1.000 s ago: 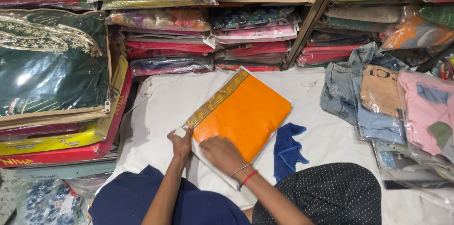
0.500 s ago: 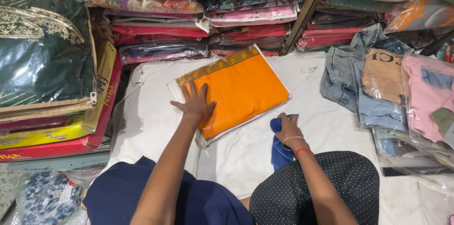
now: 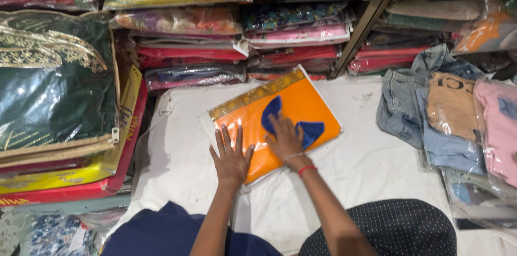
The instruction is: The person sits on the floor and wipes the plastic packaging of several folded garments using a blue cloth. They handle an orange garment, a blue patterned garment, a dark blue floral garment, a pink floral garment, a white branded package, and a pink embroidered garment, wiping each one before setting it aside.
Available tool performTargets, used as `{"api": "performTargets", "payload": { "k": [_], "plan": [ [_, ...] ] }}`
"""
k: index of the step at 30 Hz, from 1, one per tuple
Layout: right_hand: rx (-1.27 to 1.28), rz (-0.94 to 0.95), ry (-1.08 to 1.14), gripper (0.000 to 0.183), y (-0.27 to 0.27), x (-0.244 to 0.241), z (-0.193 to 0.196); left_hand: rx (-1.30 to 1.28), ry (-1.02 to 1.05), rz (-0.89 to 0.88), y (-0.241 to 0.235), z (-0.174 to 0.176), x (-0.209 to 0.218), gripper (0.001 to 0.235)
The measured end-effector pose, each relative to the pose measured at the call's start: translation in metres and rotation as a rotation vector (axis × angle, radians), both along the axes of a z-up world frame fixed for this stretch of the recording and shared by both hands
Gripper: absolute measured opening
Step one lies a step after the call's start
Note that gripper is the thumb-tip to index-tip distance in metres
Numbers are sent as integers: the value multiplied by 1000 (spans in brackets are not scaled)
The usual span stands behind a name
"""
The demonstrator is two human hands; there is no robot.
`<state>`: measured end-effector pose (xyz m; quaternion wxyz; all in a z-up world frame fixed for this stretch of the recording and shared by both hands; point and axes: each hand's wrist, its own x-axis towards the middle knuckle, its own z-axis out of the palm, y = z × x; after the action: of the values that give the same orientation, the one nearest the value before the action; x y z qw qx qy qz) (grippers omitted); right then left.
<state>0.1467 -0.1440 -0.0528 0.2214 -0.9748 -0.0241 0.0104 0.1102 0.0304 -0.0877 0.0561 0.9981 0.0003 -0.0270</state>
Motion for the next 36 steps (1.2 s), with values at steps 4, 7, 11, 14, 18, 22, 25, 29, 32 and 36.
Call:
{"api": "performTargets", "payload": {
  "k": [4,7,11,14,18,22,25,29,32,36],
  "plan": [
    [-70,330,-255,58,39,-32,-18,29,-15,4,1,-3,2,69],
    [-19,414,-134,57,25,-22,-10,-11,-28,6,4,-3,-2,67],
    [-308,405,31,55,-21,15,21,-59,29,18,1,13,0,66],
    [-406,169,126,64,-73,37,25,-7,132,37,-2,15,0,66],
    [-205,46,-69,64,-120,55,-20,-32,-429,-5,-3,2,0,66],
    [-137,21,-211,58,-77,65,-62,-24,-128,-13,-3,13,1,65],
    [2,186,-215,54,2,56,-61,-18,41,13,6,22,28,64],
    [85,393,-243,50,69,30,-40,275,-201,-45,18,9,55,71],
    [-88,422,-102,50,49,36,-25,146,-160,37,11,5,51,69],
    [-270,84,-100,51,-22,78,-22,25,-139,85,10,13,50,64]
  ]
}}
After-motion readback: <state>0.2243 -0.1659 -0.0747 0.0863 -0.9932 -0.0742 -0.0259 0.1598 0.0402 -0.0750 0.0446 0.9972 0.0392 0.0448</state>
